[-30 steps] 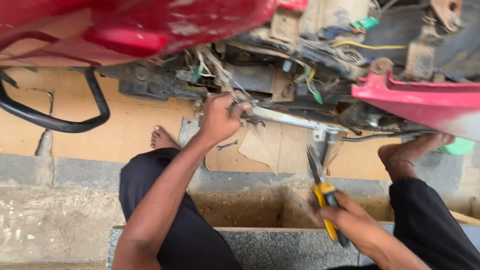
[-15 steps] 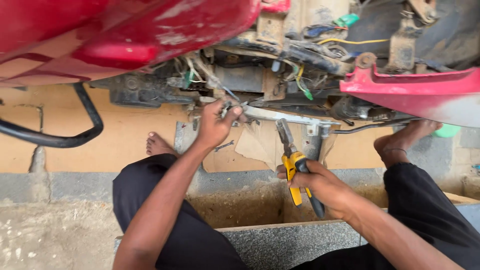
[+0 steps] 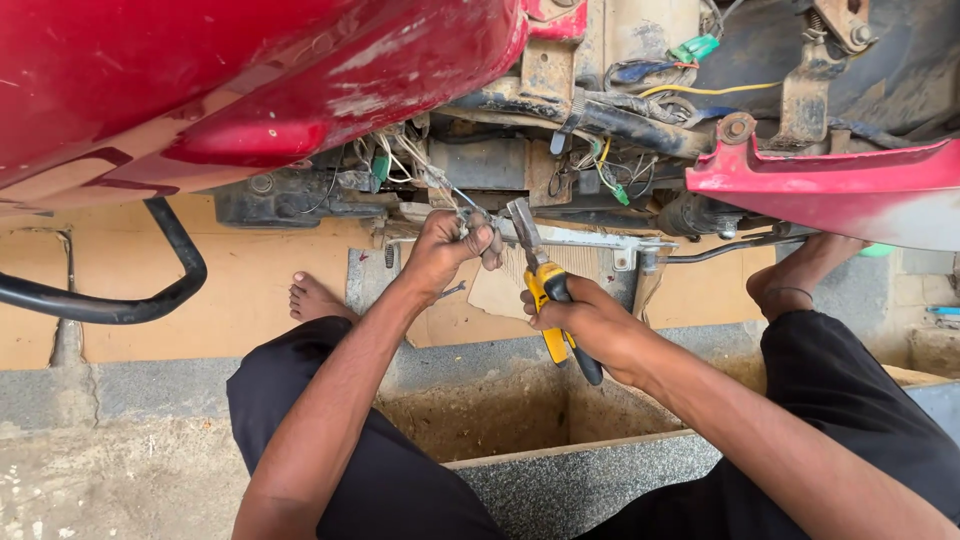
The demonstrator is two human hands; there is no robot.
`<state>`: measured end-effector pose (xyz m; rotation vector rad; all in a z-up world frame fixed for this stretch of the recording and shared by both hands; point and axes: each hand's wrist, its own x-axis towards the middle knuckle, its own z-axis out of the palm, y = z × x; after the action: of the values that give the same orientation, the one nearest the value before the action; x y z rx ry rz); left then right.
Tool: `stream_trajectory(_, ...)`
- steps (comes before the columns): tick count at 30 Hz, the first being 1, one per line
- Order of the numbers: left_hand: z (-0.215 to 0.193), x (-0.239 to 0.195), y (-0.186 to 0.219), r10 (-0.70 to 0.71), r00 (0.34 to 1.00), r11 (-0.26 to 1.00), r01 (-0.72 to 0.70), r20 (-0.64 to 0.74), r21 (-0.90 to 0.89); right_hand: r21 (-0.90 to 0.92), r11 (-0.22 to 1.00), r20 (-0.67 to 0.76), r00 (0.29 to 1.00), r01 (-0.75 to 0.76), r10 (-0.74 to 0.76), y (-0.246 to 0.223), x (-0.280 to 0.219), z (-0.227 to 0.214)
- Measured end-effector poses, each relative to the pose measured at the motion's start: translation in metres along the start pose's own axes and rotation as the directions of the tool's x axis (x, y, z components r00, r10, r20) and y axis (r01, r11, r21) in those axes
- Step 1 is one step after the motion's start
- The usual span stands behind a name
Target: The person sits on the ground and uses pliers to strip the insulation from wires on a red motorcycle. They repeatedly grip and pull the wire ends to expose the metal strands.
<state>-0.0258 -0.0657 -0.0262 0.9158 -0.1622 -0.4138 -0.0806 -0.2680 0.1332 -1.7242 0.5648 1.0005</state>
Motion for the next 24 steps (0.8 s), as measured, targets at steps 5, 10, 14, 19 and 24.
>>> stream_trajectory(5,-0.008,0.0,0.012,-0.014,0.994,0.994,0.003,0.104,0.107,-0.133,0.99,-0.038,0.998,-0.047,0.043,-0.017,0.001,0.014)
stream_trajectory(10,-0.023,-0.001,0.016,-0.063,0.995,0.977,0.045,0.079,0.207,-0.108,0.994,-0.021,1.0,0.011,-0.013,-0.015,0.017,0.025)
stream_trajectory(14,-0.025,0.001,0.023,-0.102,0.988,0.972,0.074,0.12,0.223,-0.059,0.997,0.028,0.998,0.051,-0.05,-0.021,0.022,0.029)
stream_trajectory(19,-0.03,0.003,0.019,-0.091,0.984,0.971,0.054,0.153,0.233,-0.057,0.996,0.043,0.997,0.063,-0.06,-0.022,0.026,0.032)
stream_trajectory(24,-0.031,0.003,0.016,-0.068,0.981,0.978,0.03,0.183,0.205,-0.135,0.987,0.006,0.996,0.091,-0.091,-0.018,0.024,0.027)
